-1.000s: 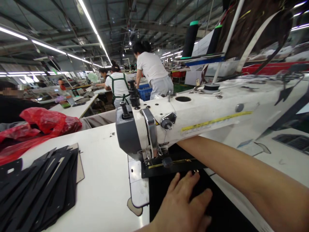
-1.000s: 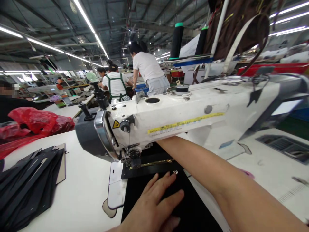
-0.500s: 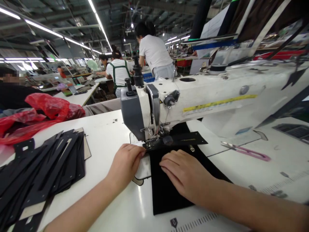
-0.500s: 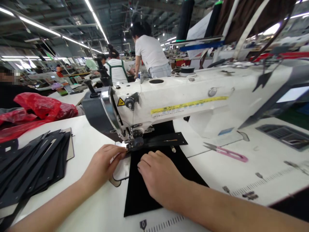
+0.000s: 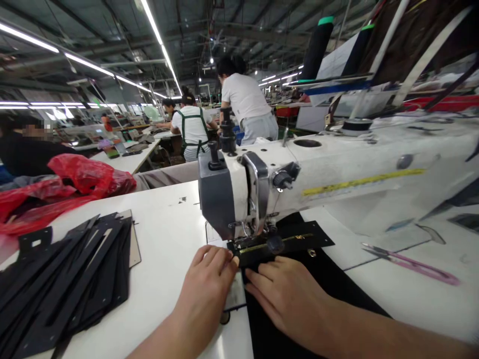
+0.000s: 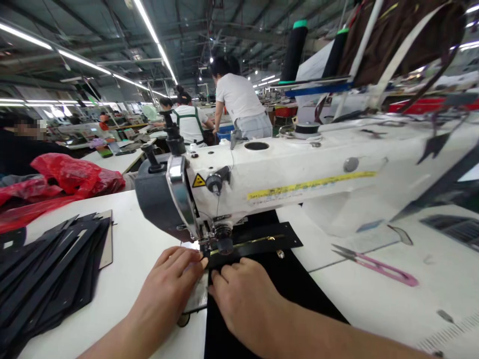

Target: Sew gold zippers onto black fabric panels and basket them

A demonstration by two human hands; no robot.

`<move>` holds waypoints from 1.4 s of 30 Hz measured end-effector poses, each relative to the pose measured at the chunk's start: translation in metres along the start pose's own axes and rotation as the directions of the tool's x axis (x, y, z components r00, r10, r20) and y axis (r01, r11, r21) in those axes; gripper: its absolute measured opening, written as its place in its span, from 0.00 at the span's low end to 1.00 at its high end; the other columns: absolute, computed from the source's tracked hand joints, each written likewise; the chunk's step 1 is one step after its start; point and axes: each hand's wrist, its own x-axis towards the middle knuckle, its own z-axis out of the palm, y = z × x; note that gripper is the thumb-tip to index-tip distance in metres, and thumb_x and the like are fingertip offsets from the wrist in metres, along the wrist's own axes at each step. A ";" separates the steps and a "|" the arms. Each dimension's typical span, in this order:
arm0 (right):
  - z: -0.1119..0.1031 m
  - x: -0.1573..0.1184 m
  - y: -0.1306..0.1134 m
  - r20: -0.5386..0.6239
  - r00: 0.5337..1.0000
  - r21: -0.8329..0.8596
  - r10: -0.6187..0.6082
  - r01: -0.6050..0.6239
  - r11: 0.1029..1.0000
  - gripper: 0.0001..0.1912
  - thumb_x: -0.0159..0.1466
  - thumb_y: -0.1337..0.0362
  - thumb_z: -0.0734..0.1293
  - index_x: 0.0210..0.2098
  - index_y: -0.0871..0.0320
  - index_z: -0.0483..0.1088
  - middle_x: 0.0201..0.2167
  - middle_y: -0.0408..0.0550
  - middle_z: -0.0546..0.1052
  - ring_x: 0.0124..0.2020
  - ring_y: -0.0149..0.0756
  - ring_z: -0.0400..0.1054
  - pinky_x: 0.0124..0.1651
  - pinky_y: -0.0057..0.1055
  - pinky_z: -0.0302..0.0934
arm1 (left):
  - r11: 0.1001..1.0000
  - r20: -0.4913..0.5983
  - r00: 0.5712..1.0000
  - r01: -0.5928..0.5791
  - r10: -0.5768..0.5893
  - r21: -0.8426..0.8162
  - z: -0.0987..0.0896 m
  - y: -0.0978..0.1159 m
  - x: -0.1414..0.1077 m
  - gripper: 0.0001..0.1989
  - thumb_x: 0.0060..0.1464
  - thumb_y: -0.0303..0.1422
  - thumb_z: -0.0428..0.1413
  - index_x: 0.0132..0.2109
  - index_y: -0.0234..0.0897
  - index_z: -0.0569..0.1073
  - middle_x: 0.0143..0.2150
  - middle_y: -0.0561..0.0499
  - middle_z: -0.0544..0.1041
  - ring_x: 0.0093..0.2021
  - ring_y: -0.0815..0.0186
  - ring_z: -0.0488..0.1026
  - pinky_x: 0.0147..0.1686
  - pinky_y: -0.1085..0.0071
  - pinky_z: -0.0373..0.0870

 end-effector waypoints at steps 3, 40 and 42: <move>-0.001 0.003 0.006 -0.128 0.992 -0.035 0.024 -0.028 0.999 0.08 0.61 0.72 0.61 0.33 0.61 0.71 0.30 0.49 0.74 0.32 0.40 0.67 0.37 0.37 0.62 | 0.997 -0.020 1.000 -0.017 0.019 0.072 0.004 0.002 0.000 0.08 0.56 0.24 0.51 0.42 0.32 0.71 0.39 0.45 0.73 0.40 0.58 0.69 0.44 0.59 0.65; 0.003 0.017 0.021 0.160 0.986 0.009 0.051 -0.053 0.999 0.09 0.62 0.69 0.60 0.40 0.65 0.69 0.43 0.56 0.72 0.47 0.47 0.62 0.50 0.44 0.53 | 0.971 -0.058 0.993 -0.086 0.101 0.223 0.008 0.000 0.006 0.08 0.57 0.21 0.48 0.39 0.28 0.71 0.36 0.43 0.70 0.37 0.58 0.67 0.40 0.59 0.66; 0.002 0.018 0.021 0.153 0.987 0.011 0.053 -0.056 0.998 0.10 0.62 0.69 0.60 0.41 0.65 0.68 0.43 0.56 0.72 0.47 0.47 0.62 0.51 0.44 0.53 | 0.971 -0.067 0.993 -0.081 0.098 0.225 0.010 -0.001 0.006 0.07 0.57 0.22 0.48 0.38 0.29 0.71 0.35 0.44 0.70 0.37 0.58 0.67 0.40 0.59 0.66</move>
